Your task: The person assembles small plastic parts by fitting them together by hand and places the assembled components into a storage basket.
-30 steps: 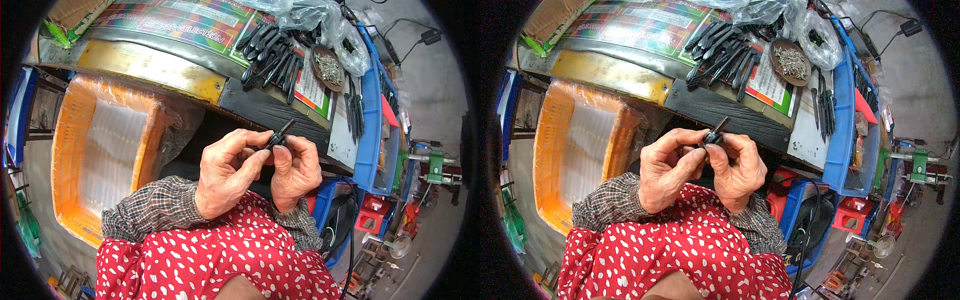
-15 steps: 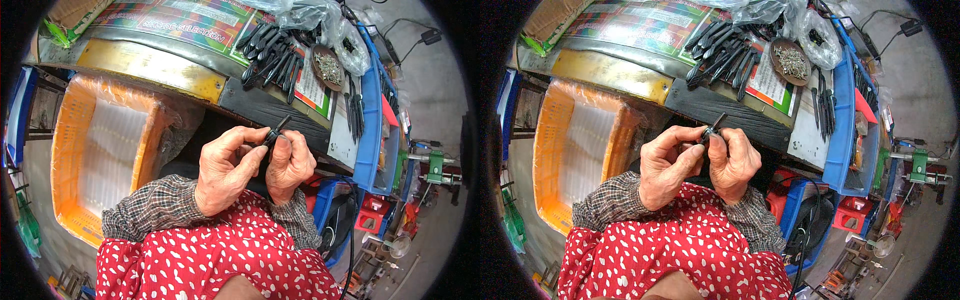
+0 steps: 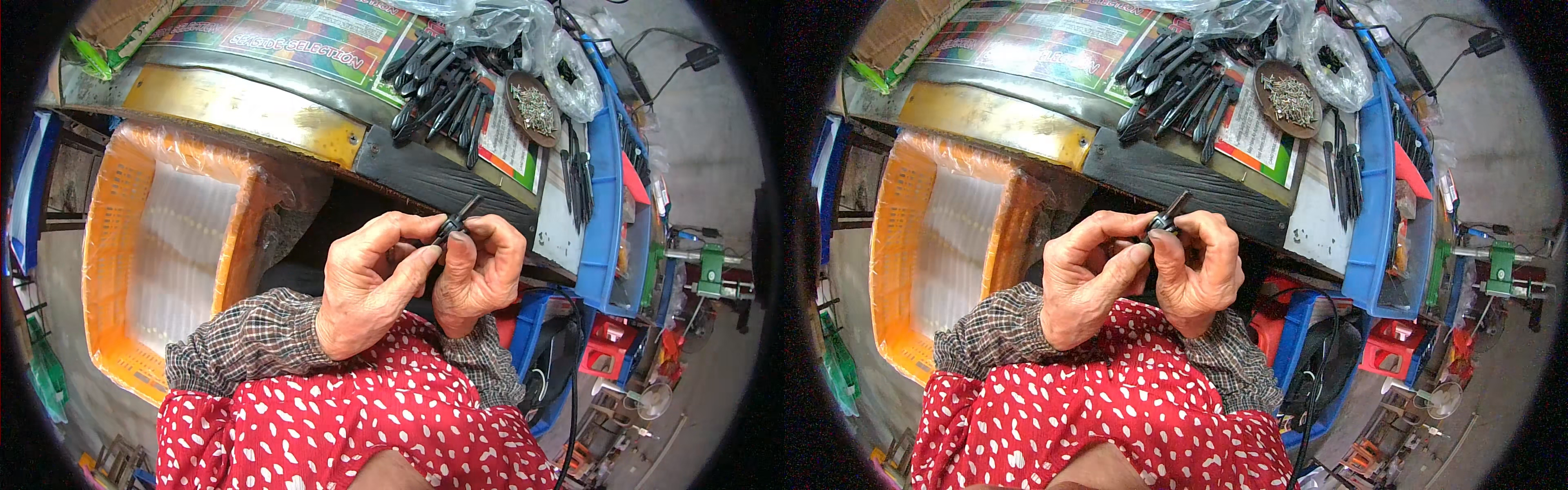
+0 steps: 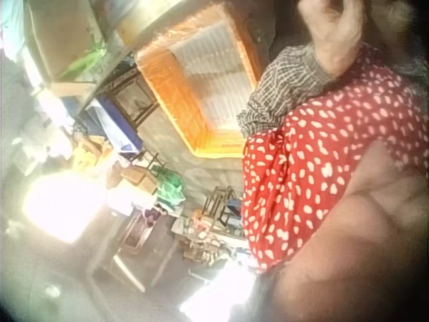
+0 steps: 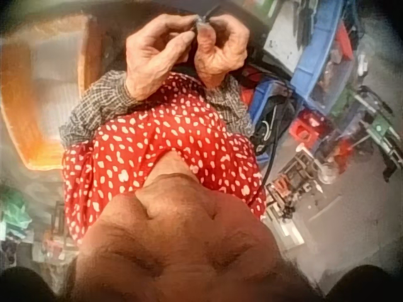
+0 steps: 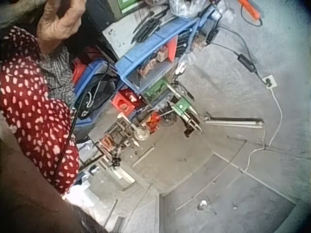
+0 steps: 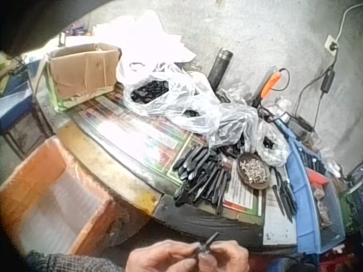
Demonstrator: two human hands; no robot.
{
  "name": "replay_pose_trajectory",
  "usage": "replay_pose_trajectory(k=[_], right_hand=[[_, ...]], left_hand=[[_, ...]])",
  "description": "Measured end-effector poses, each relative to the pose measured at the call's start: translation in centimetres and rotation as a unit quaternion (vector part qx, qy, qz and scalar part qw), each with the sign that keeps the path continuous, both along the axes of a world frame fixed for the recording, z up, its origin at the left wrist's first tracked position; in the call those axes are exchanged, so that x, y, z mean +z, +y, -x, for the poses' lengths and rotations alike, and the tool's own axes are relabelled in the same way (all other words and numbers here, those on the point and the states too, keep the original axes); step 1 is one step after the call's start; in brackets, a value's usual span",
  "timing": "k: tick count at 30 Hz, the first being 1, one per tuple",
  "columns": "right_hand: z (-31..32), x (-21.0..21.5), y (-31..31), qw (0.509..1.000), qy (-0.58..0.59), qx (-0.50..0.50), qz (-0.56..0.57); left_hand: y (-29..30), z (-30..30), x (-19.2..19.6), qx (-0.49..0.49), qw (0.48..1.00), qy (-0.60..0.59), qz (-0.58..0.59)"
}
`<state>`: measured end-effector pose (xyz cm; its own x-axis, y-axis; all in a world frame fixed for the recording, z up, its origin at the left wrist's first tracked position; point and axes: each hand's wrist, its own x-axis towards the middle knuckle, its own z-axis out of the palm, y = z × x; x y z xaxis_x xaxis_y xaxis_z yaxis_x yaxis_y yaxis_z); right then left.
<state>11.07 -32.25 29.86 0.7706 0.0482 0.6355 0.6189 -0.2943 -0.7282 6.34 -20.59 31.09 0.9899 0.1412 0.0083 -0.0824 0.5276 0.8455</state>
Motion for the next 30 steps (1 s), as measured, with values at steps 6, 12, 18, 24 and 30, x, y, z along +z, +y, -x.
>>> replay_pose_trajectory(k=[6,12,18,24,30], right_hand=[[0.3,0.2,0.0,1.0,0.015,0.005,-0.015],[0.6,1.2,-0.2,0.993,0.084,0.058,-0.054],[-0.1,1.7,-1.8,0.926,0.295,0.175,-0.161],[-1.4,1.6,-2.0,0.775,0.451,0.294,-0.33],[-1.4,1.8,-1.7,0.796,0.429,0.28,-0.321]], left_hand=[[0.1,0.1,-0.1,-0.004,1.0,0.005,-0.01],[0.4,0.1,0.3,-0.007,1.0,0.019,0.017],[0.9,-0.1,0.2,-0.055,0.995,0.045,0.064],[1.1,-0.4,0.0,-0.081,0.992,0.048,0.085],[1.2,-0.5,-0.2,-0.087,0.989,0.046,0.109]])
